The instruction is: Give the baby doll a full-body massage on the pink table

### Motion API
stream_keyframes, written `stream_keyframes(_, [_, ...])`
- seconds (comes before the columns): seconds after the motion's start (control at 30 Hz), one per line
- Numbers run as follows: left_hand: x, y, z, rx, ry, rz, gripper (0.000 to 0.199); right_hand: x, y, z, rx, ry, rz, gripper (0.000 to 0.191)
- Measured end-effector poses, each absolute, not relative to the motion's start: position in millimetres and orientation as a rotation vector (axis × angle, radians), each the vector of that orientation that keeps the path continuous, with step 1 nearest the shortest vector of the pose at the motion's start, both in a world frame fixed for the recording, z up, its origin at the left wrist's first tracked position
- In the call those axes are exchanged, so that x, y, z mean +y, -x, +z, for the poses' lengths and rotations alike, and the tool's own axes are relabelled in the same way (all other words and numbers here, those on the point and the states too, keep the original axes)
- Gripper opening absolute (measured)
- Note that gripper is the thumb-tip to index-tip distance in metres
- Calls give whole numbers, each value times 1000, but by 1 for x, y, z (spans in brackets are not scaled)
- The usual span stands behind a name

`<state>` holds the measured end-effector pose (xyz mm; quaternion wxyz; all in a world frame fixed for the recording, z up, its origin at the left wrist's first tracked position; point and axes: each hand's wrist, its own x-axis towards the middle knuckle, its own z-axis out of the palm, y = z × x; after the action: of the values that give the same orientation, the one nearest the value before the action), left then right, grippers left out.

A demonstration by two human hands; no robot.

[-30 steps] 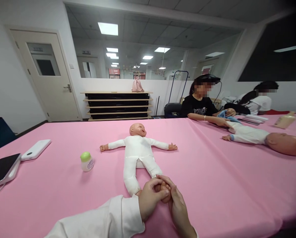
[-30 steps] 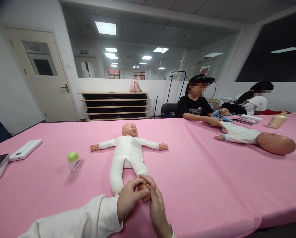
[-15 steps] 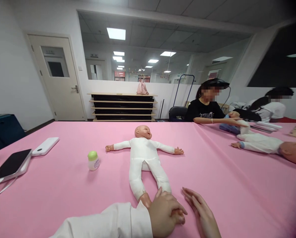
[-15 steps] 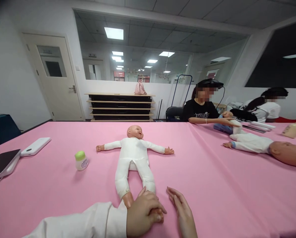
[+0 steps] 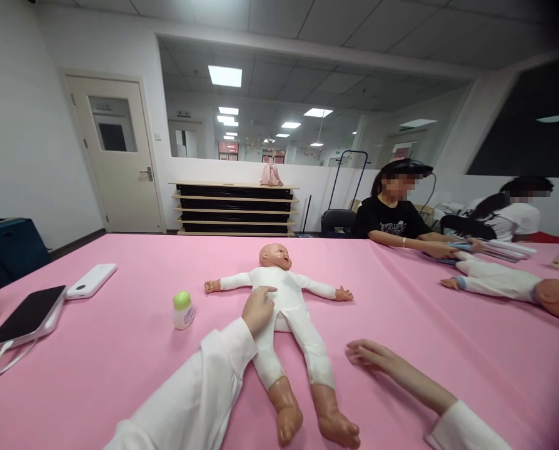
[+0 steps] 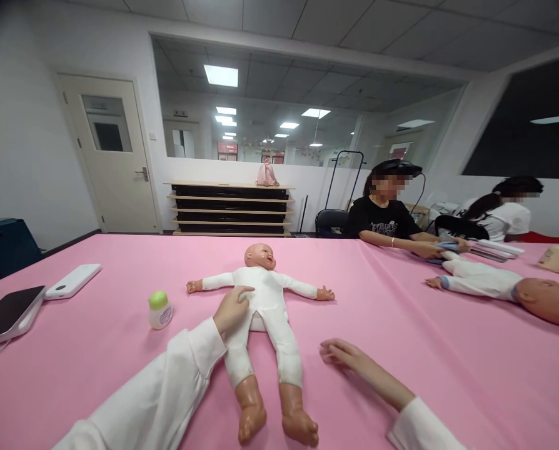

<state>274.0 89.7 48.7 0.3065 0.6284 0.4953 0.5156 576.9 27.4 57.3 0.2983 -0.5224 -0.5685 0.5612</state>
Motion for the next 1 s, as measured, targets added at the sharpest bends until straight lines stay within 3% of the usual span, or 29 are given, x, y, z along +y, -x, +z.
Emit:
stream_keyframes(0.2, [121,-248,4,1245,-1665,1438,35,114,-515,43,-1179,1300,1409,25])
stream_keyframes(0.4, [119,-246,-9,1212,-1660,1390,39,179,-451,18,-995,1104,1336,7])
stream_keyframes(0.83, [117,-246,-9,1226,-1582,1421,35,236,-479,1,-588,835,1663,21])
stream_keyframes(1.0, [119,-245,-12,1306,-1186,1602,28,237,-485,-6,-508,737,1700,26])
